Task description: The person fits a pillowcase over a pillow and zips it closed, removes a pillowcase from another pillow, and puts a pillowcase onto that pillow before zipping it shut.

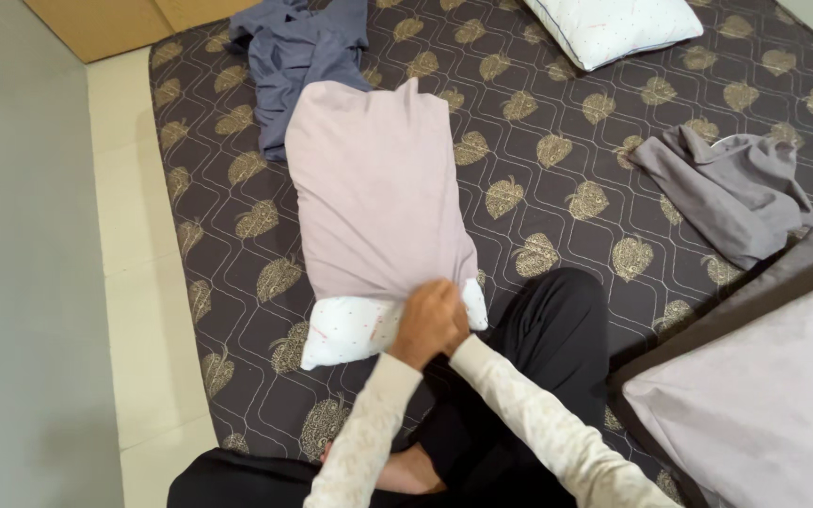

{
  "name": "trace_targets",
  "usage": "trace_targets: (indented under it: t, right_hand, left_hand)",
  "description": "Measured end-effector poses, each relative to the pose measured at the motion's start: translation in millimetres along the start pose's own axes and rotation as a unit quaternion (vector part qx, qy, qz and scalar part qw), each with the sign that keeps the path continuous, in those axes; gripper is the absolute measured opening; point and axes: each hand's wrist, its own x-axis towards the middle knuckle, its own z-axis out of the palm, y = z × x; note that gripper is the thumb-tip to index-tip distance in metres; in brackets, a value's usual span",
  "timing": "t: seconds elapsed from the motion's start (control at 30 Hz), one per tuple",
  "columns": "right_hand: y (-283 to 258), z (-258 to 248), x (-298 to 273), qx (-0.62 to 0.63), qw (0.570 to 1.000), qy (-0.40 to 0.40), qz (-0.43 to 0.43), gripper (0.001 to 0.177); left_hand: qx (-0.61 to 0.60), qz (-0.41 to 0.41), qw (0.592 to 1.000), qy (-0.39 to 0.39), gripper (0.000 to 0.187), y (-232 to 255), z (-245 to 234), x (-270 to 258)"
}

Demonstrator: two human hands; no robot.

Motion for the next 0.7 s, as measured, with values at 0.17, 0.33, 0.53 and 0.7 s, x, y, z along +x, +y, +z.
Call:
trace_targets:
  t: [0.17, 0.33, 0.53, 0.7]
  right_hand:
    - [46.6, 51.3, 33.7, 0.017, 1.0, -0.009, -0.007, 0.028]
    - [53.4, 31.0, 59.9, -0.169, 0.978, 0.046, -0.114, 0.03]
    - [-11.0, -29.0, 9.7, -0.098, 0.988, -0.114, 0.016, 0.057]
    - [-52.7, -42.3, 20.8, -0.18, 0.956, -0.166, -0.164, 0.103]
  left_hand:
    - [0.055, 0.038, 0.998, -0.011, 0.026, 7.5, 10.3, -28.5]
    - [0.08, -0.039, 0.989, 0.115, 0.025, -77.9, -47.9, -44.2]
    - [0.114, -0.349, 0.903, 0.223, 0.054, -144.2, -66.3, -116.0]
    - [0.053, -0.492, 0.834, 0.244, 0.016, -160.9, -67.8, -123.1]
